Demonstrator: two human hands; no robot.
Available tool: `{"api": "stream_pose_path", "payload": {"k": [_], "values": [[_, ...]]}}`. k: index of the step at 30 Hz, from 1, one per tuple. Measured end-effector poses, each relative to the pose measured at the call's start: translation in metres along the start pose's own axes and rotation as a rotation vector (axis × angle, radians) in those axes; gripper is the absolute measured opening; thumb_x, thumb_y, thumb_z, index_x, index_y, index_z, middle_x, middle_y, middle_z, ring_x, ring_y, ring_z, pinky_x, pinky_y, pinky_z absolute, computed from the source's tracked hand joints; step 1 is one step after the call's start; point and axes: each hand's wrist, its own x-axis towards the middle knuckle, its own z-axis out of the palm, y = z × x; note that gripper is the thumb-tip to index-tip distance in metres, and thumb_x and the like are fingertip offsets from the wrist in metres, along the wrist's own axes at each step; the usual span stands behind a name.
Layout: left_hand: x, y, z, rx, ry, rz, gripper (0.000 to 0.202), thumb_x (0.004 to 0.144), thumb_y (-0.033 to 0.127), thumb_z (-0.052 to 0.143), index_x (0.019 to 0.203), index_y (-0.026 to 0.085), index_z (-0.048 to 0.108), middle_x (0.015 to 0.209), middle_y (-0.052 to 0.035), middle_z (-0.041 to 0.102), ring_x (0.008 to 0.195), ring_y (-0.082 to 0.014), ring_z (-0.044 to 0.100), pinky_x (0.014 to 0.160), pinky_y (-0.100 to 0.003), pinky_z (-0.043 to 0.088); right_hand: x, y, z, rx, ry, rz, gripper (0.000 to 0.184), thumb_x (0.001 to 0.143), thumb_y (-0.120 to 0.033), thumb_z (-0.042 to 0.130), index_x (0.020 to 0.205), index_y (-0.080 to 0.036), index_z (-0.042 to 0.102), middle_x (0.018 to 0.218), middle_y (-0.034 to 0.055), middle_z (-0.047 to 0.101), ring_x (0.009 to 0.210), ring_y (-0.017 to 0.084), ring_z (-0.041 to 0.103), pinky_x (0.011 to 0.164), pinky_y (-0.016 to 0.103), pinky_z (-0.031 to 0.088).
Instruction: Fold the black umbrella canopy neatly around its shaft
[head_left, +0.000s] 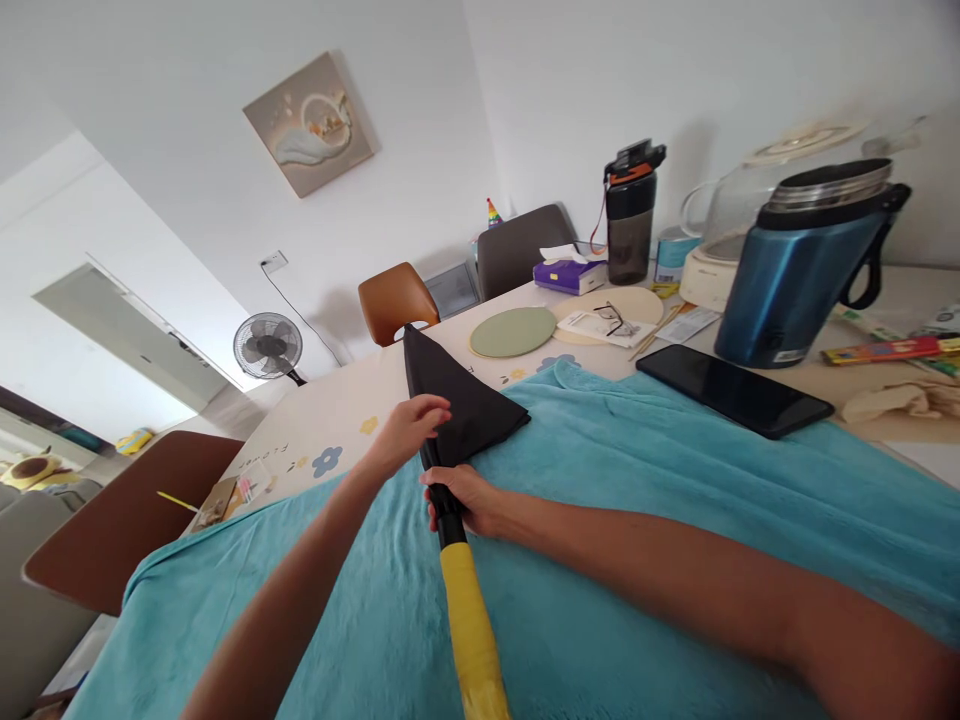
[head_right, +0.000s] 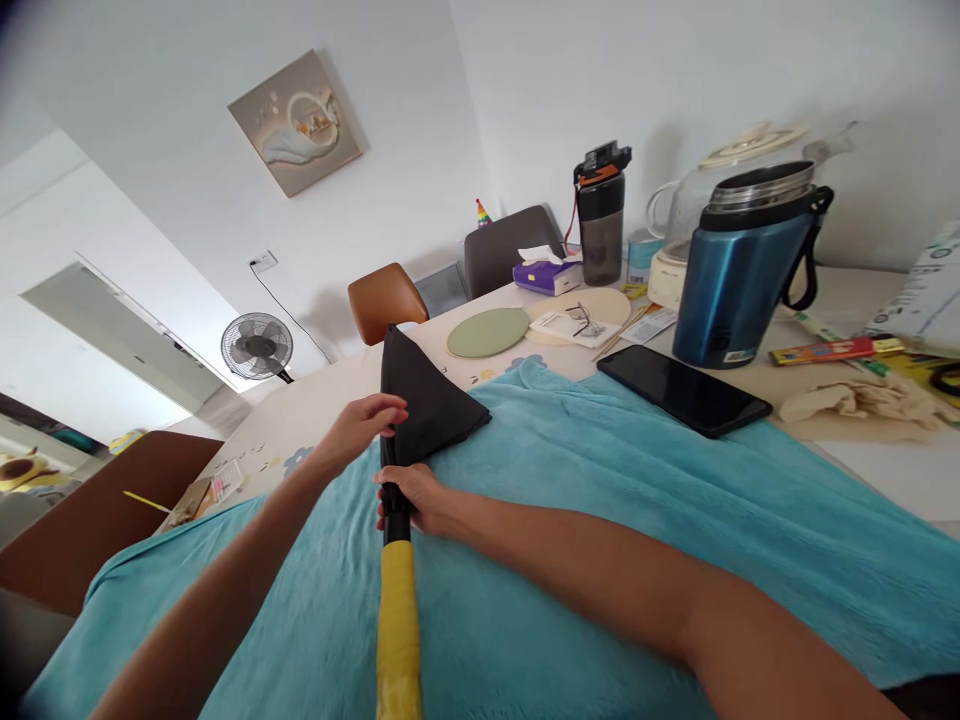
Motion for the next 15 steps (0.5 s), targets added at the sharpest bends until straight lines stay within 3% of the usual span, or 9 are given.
{"api": "stream_pose_path", "payload": {"k": [4,7,11,15], "values": [[0.045,0.009,0.05,0.515,-0.139,0.35,0.03,0.08,0.017,0.041,0.102,0.021,0.061,0.11,-0.0045,0.059,0.107,-0.0185,0.048,0.095,-0.036,0.034,-0.002,0.0,0.0,0.001,-0.015,-0.027,0.007,0.069,-0.015,0.054,0.072,-0.013,0.048,0.052,-0.0007,0.05,0.043,0.012,0.049,0.038,0.028,0.047],[0.068,0.002,0.074,0.673,-0.24,0.413,0.036,0.08,0.013,0.038,0.109,0.023,0.057,0.12,-0.0035,0.054,0.114,-0.0196,0.042,0.097,-0.039,0.031,-0.003,0.0,0.0,0.003,-0.035,-0.027,0.002,0.07,-0.014,0.051,0.071,-0.013,0.049,0.05,-0.001,0.048,0.041,0.012,0.048,0.038,0.027,0.046],[0.082,-0.005,0.082,0.667,-0.278,0.385,0.029,0.076,0.013,0.042,0.096,0.023,0.061,0.109,-0.0022,0.06,0.106,-0.0191,0.048,0.092,-0.037,0.034,-0.003,0.0,0.0,0.002,-0.049,-0.026,0.004,0.068,-0.011,0.049,0.071,-0.013,0.05,0.048,-0.0016,0.047,0.04,0.012,0.048,0.038,0.028,0.046],[0.078,-0.005,0.077,0.573,-0.144,0.393,0.017,0.073,0.014,0.048,0.082,0.02,0.061,0.096,-0.0024,0.062,0.095,-0.0171,0.051,0.086,-0.031,0.039,-0.003,-0.001,0.001,-0.006,-0.042,-0.031,0.006,0.067,-0.008,0.049,0.069,-0.013,0.049,0.047,-0.0014,0.047,0.039,0.013,0.048,0.038,0.029,0.046]]}}
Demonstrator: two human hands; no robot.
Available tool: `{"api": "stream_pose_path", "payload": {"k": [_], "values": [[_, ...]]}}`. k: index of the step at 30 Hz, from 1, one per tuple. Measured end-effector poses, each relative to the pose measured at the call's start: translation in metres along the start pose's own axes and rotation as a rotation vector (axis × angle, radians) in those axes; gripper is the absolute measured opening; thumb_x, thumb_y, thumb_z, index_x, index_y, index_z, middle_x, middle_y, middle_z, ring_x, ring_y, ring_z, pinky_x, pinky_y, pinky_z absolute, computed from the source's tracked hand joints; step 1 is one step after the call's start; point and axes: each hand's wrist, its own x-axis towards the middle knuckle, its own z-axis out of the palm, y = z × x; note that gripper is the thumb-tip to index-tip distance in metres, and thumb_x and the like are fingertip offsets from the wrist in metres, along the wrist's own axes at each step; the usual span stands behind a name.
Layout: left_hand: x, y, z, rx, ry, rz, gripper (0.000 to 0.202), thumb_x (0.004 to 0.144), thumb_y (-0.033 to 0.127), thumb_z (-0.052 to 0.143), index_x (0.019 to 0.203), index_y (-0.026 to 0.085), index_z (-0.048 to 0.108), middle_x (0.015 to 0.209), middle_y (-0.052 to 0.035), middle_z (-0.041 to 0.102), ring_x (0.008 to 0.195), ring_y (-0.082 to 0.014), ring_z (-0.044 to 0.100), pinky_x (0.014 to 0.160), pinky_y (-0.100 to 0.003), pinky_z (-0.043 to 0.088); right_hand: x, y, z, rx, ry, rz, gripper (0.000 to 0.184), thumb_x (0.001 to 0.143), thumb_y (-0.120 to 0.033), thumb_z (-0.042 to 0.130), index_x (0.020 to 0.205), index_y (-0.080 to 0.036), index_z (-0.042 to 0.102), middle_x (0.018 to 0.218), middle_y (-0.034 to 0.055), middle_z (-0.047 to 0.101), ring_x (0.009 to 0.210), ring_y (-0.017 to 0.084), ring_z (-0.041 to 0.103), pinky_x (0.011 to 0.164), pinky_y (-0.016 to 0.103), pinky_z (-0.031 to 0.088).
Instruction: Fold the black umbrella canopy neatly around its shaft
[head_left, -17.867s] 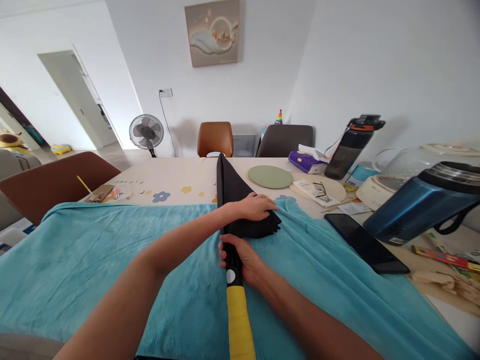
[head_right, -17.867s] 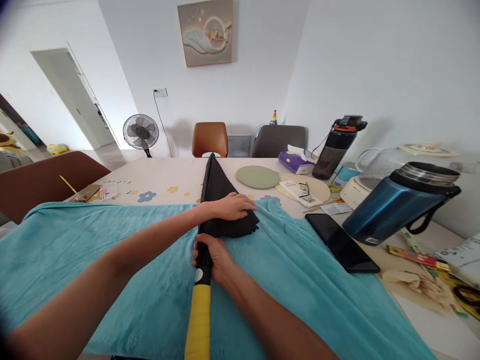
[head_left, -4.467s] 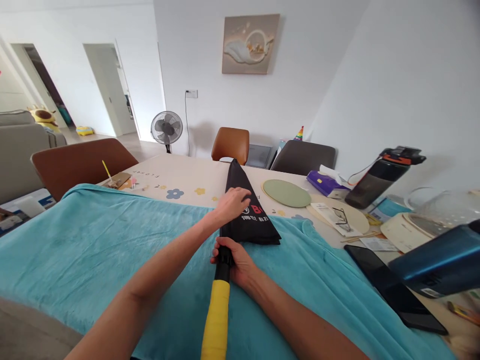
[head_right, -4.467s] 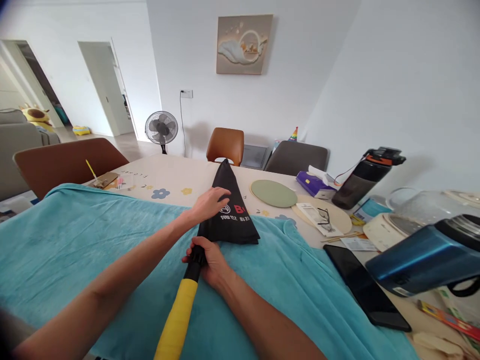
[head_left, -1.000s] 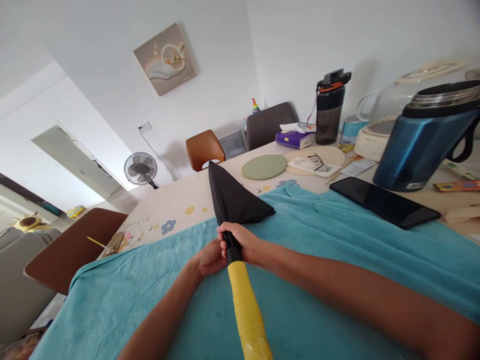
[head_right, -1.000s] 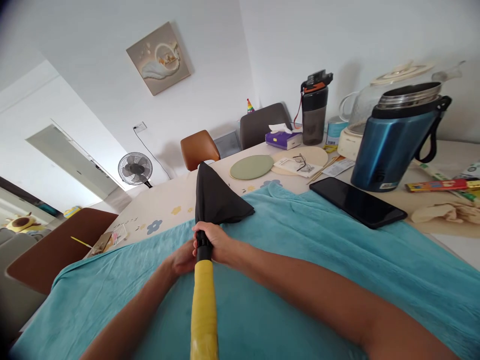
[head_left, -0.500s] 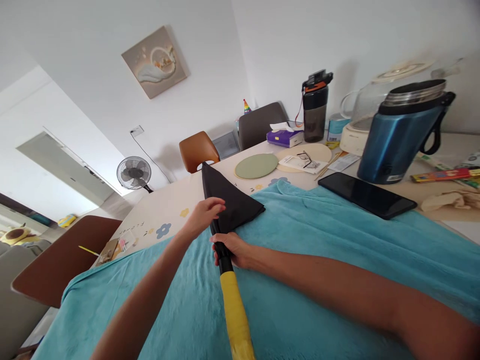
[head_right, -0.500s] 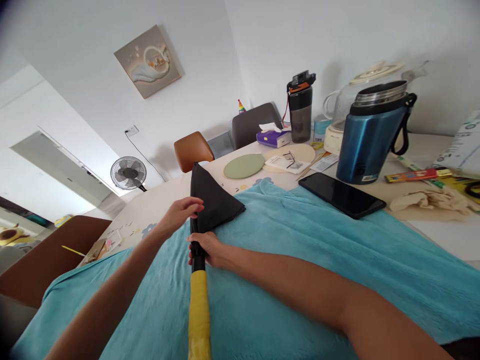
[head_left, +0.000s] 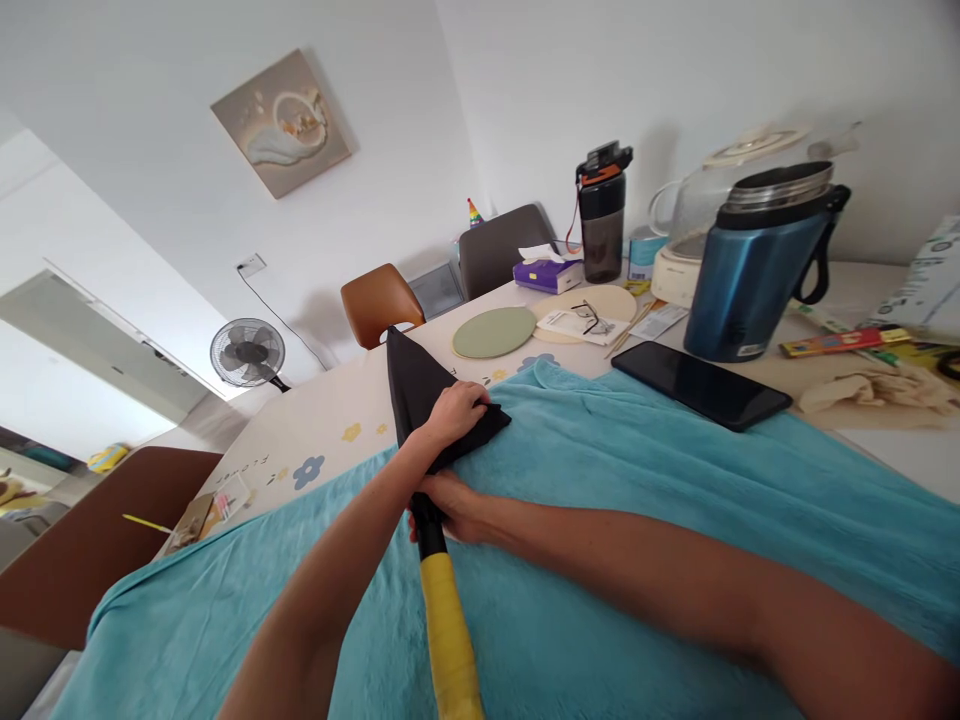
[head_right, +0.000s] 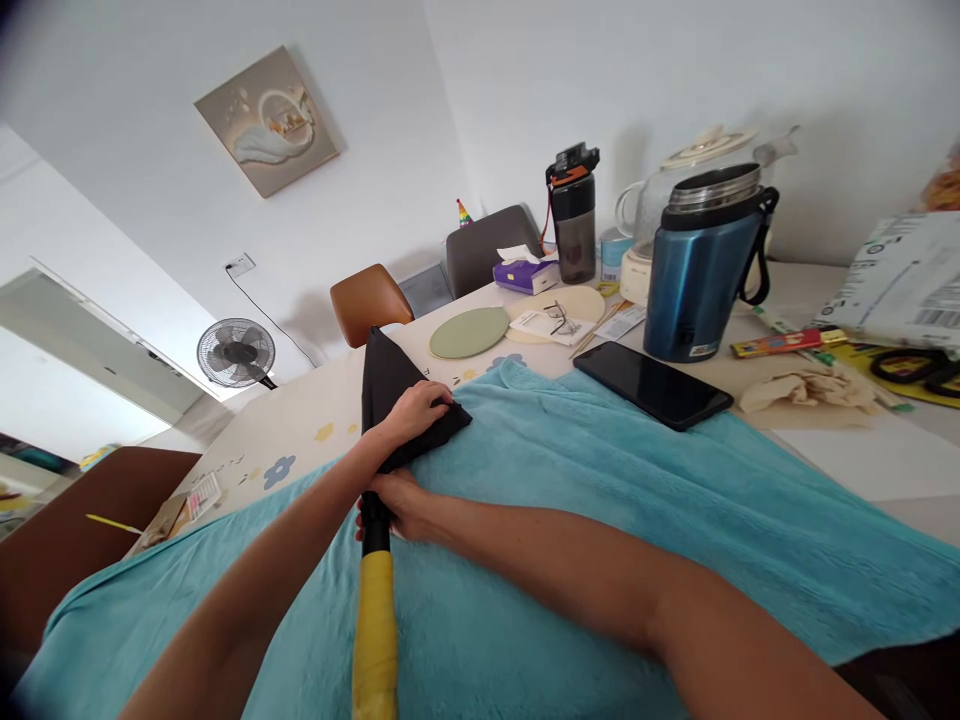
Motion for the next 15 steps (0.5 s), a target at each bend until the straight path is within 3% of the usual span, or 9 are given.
{"api": "stream_pose_path", "payload": {"k": [7,11,15], "values": [[-0.017,0.003,-0.016,-0.078,0.292,-0.121,0.013,0.073,0.015,0.05,0.079,0.022,0.059,0.086,0.0001,0.062,0.083,-0.0153,0.052,0.076,-0.028,0.042,-0.002,-0.001,0.001,-0.003,0.019,-0.002,0.005,0.07,-0.012,0.052,0.073,-0.012,0.048,0.05,-0.0005,0.05,0.041,0.012,0.049,0.039,0.028,0.047],[-0.035,-0.004,-0.044,-0.387,0.468,-0.247,0.016,0.078,0.02,0.042,0.092,0.02,0.052,0.077,0.0002,0.059,0.059,-0.0094,0.053,0.056,-0.023,0.045,-0.003,-0.001,0.001,-0.013,0.035,0.012,0.005,0.071,-0.012,0.053,0.071,-0.011,0.048,0.049,-0.0006,0.049,0.041,0.012,0.049,0.039,0.028,0.048],[-0.066,-0.019,-0.072,-0.685,0.67,-0.309,0.011,0.078,0.025,0.043,0.086,0.018,0.043,0.08,-0.0003,0.056,0.05,-0.0068,0.052,0.042,-0.02,0.044,0.0,-0.002,0.001,0.006,0.008,0.035,0.006,0.07,-0.01,0.053,0.067,-0.011,0.047,0.051,0.0,0.051,0.049,0.015,0.055,0.046,0.034,0.053]]}}
